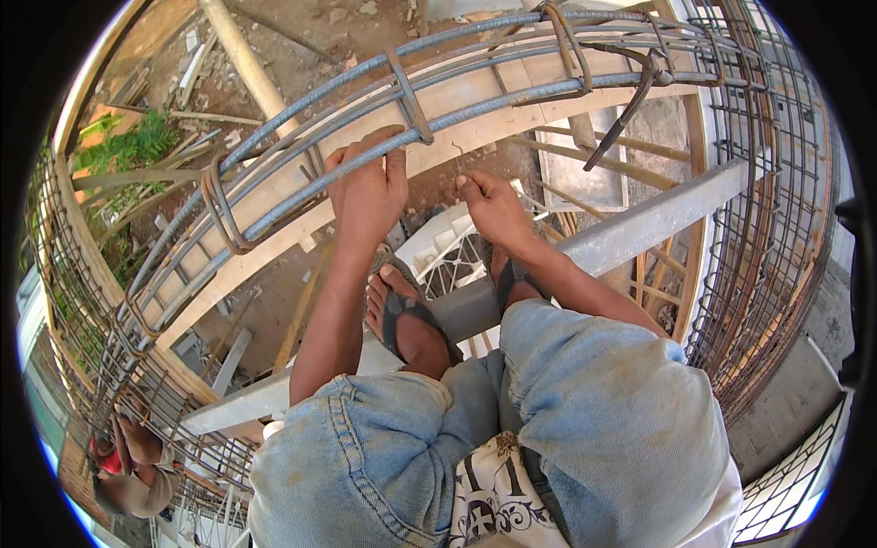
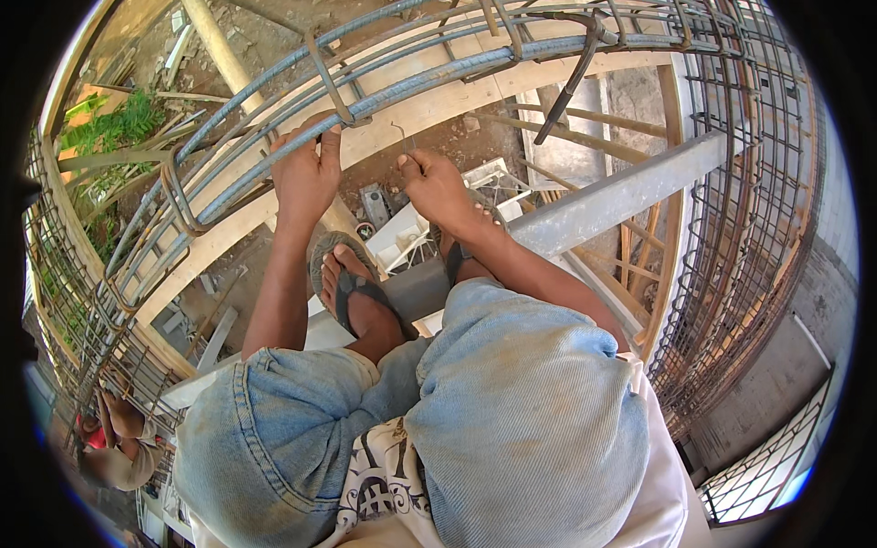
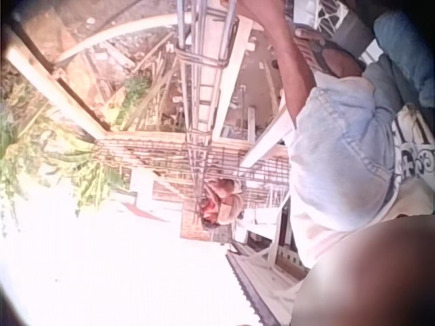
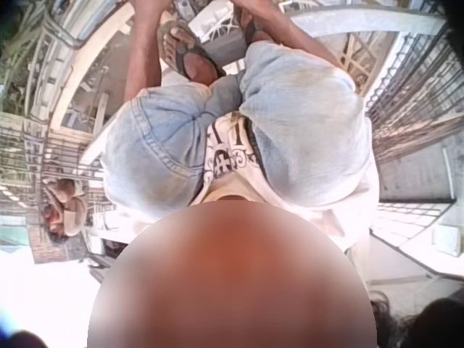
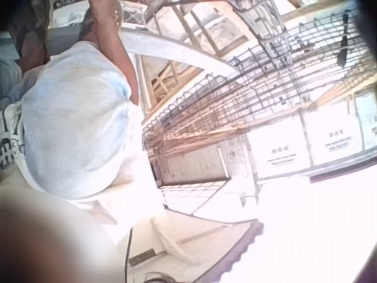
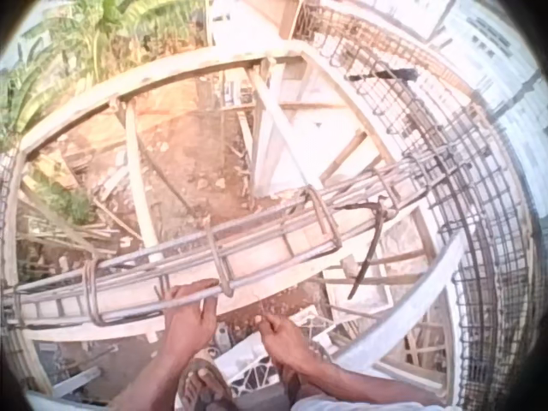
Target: The person ties rebar segments together using wire and a hand tool while seated on a wooden beam at a construction site. They repeatedly wrap wire around intersecting bars and twist it to secure the cage structure.
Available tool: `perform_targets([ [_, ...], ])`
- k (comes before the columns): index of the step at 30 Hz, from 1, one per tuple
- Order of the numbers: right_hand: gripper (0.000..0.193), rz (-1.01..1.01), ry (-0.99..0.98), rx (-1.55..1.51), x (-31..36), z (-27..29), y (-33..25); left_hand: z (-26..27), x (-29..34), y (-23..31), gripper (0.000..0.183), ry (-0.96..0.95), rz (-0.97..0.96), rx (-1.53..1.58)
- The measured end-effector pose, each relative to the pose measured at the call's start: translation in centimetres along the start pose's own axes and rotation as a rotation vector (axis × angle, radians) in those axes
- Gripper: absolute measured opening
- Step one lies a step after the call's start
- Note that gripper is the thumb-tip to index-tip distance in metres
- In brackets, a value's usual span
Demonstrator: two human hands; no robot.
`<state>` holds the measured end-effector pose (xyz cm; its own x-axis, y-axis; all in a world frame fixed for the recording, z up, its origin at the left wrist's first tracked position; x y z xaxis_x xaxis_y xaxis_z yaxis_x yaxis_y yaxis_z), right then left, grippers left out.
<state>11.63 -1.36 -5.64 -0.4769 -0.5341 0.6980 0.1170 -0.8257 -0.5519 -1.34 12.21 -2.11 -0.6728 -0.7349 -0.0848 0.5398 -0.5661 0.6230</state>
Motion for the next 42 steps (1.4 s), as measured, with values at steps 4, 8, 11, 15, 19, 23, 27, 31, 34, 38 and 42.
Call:
perform_targets([
  [4, 0.026, 0.393, 0.009, 0.176, -1.9, 0.9, -4.1, -0.3, -0.9, 0.1, 0.028, -0.081, 0.103, -0.067],
  [8, 0.024, 0.541, 0.118, 0.319, -1.7, 1.5, -6.1, -0.5, -1.3, 0.0, 0.028, -0.085, 0.205, -0.025],
  [11, 0.023, 0.528, 0.112, 0.303, -1.4, 1.5, -6.5, -0.2, -0.9, -0.1, 0.025, 0.011, 0.181, 0.132],
  [15, 0.023, 0.533, 0.135, 0.251, -1.2, 1.6, -6.4, -0.3, -0.5, -0.3, 0.022, 0.079, 0.171, 0.102],
  [19, 0.024, 0.604, 0.173, 0.166, -1.1, 1.4, -5.8, -0.2, -0.6, -0.3, 0.021, 0.119, 0.103, -0.010],
  [23, 0.025, 0.627, 0.192, 0.149, -1.1, 1.4, -5.8, -0.2, -0.6, -1.0, 0.021, 0.027, 0.193, 0.077],
  [27, 0.026, 0.418, 0.045, -0.021, -0.3, 2.2, -5.9, 0.0, 0.1, -0.5, 0.021, 0.047, 0.216, 0.184],
  [31, 0.029, -0.273, -0.354, -0.703, 1.5, 1.9, -3.9, 0.2, 1.6, 1.5, 0.020, 0.181, 0.062, 0.175],
  [34, 0.031, -0.158, -0.465, -0.896, 1.9, 2.0, -5.1, -0.6, 2.4, 2.4, 0.023, 0.152, 0.050, 0.243],
  [38, 0.036, -0.082, -0.383, -0.720, 1.7, 1.8, -4.4, -1.1, 3.1, 2.5, 0.034, 0.112, 0.080, 0.284],
  [42, 0.039, 0.155, -0.245, -0.359, 2.6, 1.3, -2.7, -1.5, 3.8, 3.0, 0.042, 0.112, 0.012, 0.218],
])
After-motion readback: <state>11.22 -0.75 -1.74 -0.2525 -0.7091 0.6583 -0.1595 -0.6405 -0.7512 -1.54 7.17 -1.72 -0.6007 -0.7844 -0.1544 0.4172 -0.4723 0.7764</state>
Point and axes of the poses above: each hand's wrist, its own x-axis away from the middle knuckle, its own z-axis out of the back of the hand, y = z × x, the point moved 5 cm from there along -x, towards the middle knuckle, and after that the axes turned 8 degrees about -z, right-handed, at the moved point
